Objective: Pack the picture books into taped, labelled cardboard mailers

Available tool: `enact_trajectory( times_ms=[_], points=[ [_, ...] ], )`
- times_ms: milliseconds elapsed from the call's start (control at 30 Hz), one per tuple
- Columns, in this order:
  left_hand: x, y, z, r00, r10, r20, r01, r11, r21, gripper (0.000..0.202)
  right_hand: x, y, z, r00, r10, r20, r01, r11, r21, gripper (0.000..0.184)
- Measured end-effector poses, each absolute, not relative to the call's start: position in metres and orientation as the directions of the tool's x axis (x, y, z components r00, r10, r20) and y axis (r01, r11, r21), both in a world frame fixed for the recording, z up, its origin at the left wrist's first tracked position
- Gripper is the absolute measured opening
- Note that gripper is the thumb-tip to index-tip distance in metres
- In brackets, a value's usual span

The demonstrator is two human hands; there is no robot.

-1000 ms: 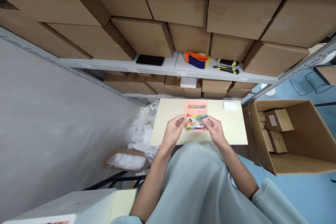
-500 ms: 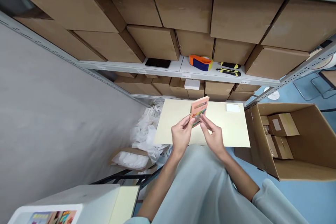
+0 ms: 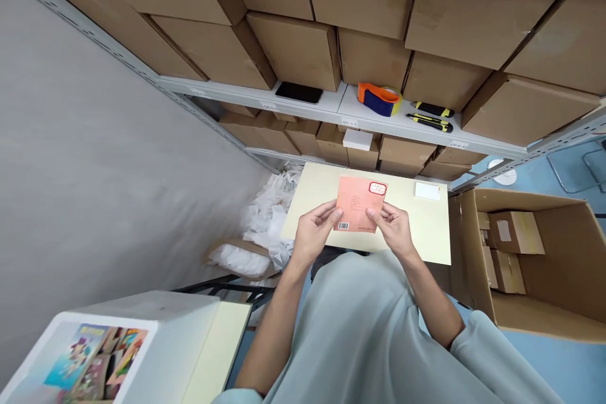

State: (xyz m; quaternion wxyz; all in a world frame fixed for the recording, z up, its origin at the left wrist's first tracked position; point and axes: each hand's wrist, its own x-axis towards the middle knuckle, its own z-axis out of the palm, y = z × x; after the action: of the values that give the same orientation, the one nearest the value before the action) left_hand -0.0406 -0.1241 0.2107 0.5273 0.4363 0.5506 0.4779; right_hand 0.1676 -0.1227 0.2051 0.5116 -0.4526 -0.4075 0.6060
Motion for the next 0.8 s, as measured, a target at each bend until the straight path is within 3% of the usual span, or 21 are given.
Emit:
enact_trajectory(
  times_ms=[100,233,367,467,600,700,800],
  points=[
    [-0.039,-0.127,0.212,-0.001,0.971,-0.241,-0.075,0.24,0.968,0.07,0.168,-0.121,0.196,-0.08,0.987,-0.14,-0.248,-0.156,-0.956,0.051],
    [-0.027,-0.129,0.211,-0.021,0.971,-0.237,-0.11,0.233,0.966,0.072,0.168,-0.114,0.181,-0.055,0.989,-0.138,-0.179,-0.146,-0.973,0.062],
    [-0.017,-0.124,0.203,-0.166,0.976,-0.139,-0.004,0.141,0.99,0.071,0.172,-0.115,0.179,0.203,0.976,0.075,0.168,0.041,-0.985,0.062],
    [-0.009,-0.122,0.199,-0.27,0.963,-0.02,0.144,0.061,0.988,0.057,0.169,-0.124,0.186,0.193,0.966,0.174,0.317,0.106,-0.943,0.047],
    [0.007,-0.13,0.195,-0.156,0.977,0.147,0.314,-0.092,0.945,0.039,0.152,-0.132,0.196,0.044,0.996,0.074,0.197,0.064,-0.978,0.047],
    [0.017,-0.134,0.193,-0.055,0.962,0.266,0.404,-0.222,0.887,0.035,0.144,-0.128,0.197,0.073,0.997,0.037,0.097,0.03,-0.995,0.053],
    [0.016,-0.129,0.191,0.072,0.95,0.303,0.386,-0.306,0.87,0.033,0.151,-0.113,0.19,0.11,0.994,-0.023,-0.012,-0.022,-1.0,0.054]
  ],
)
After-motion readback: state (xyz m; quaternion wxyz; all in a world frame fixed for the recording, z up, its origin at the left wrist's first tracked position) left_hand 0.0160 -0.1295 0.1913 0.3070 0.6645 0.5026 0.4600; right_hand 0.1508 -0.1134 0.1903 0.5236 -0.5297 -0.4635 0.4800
